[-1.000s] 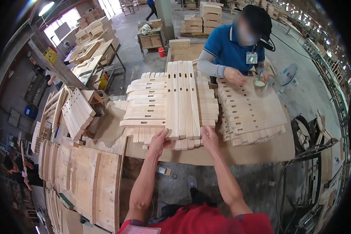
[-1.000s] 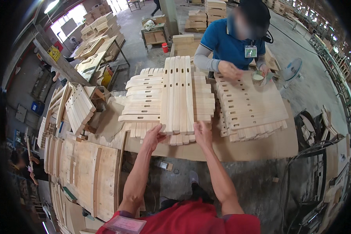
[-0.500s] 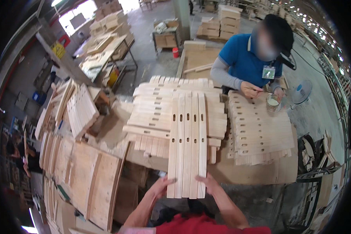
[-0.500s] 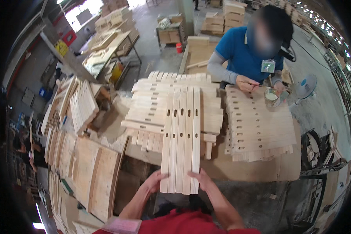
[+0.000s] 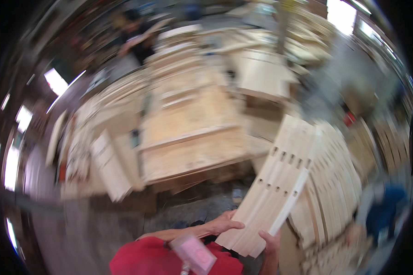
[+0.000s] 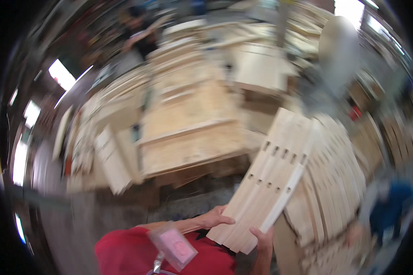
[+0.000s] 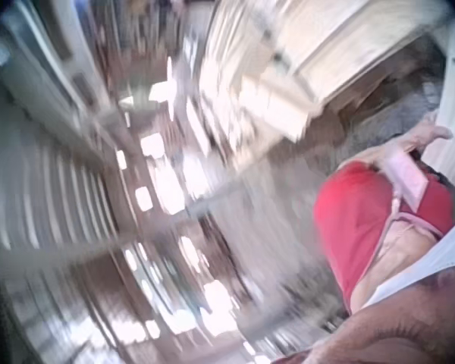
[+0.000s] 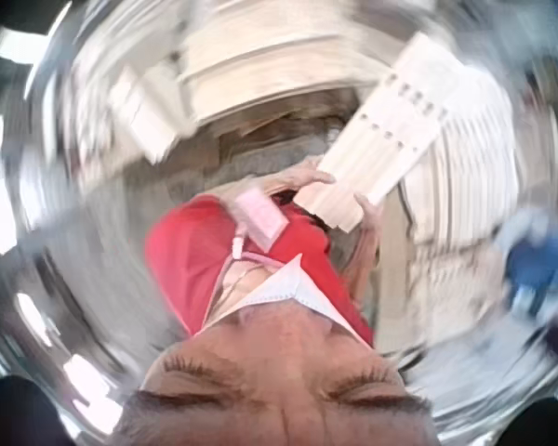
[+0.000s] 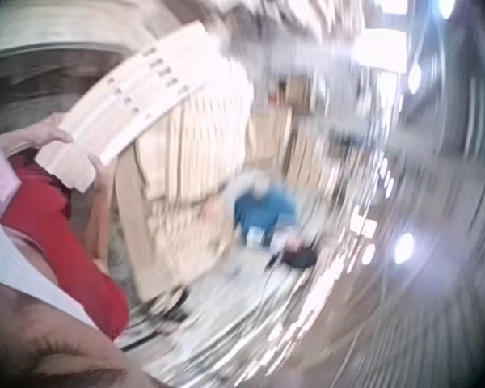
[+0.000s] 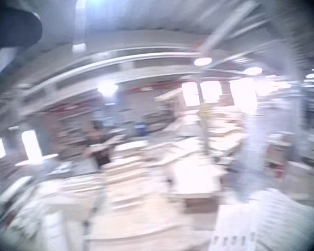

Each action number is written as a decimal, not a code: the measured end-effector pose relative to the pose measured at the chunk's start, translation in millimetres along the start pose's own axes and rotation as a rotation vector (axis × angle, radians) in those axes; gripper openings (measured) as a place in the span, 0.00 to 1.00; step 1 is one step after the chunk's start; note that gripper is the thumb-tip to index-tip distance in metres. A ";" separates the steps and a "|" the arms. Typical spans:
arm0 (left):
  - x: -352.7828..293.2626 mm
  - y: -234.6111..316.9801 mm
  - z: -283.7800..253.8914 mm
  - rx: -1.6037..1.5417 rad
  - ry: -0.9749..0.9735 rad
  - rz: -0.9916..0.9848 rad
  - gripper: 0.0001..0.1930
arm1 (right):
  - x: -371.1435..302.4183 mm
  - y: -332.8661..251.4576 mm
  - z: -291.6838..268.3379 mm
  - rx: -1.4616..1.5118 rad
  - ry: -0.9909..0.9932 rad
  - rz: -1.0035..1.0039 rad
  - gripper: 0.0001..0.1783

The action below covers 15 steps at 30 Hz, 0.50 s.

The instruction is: The person assembles wooden furniture frames by aligning slats and dowels on a workbench and tapping them into place with a rubber mallet. The person repeatedly picks up components, positions them, and secures them before stacking completed frames.

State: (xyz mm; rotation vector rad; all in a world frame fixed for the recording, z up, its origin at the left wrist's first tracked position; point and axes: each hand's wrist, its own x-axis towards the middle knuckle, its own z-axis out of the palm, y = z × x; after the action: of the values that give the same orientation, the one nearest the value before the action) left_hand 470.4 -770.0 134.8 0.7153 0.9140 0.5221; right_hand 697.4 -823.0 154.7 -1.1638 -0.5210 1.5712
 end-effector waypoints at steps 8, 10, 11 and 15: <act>-207.4 6.3 -209.4 -0.308 0.567 0.412 0.32 | 82.7 102.7 290.3 -0.408 -0.654 0.225 0.44; -247.4 5.5 -273.9 -0.392 0.693 0.466 0.31 | 106.1 150.0 378.5 -0.426 -0.793 0.301 0.41; -264.3 8.6 -307.4 -0.429 0.745 0.493 0.31 | 115.6 171.5 422.4 -0.448 -0.835 0.311 0.40; -327.2 12.7 -421.6 -0.609 0.834 0.506 0.29 | 136.3 249.3 566.0 -0.528 -0.959 0.448 0.37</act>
State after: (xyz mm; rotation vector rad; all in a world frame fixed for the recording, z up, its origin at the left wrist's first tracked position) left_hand -58.2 -844.5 141.7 0.1292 1.2456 1.5460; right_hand 87.3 -654.0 141.1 -0.8526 -1.4403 2.4644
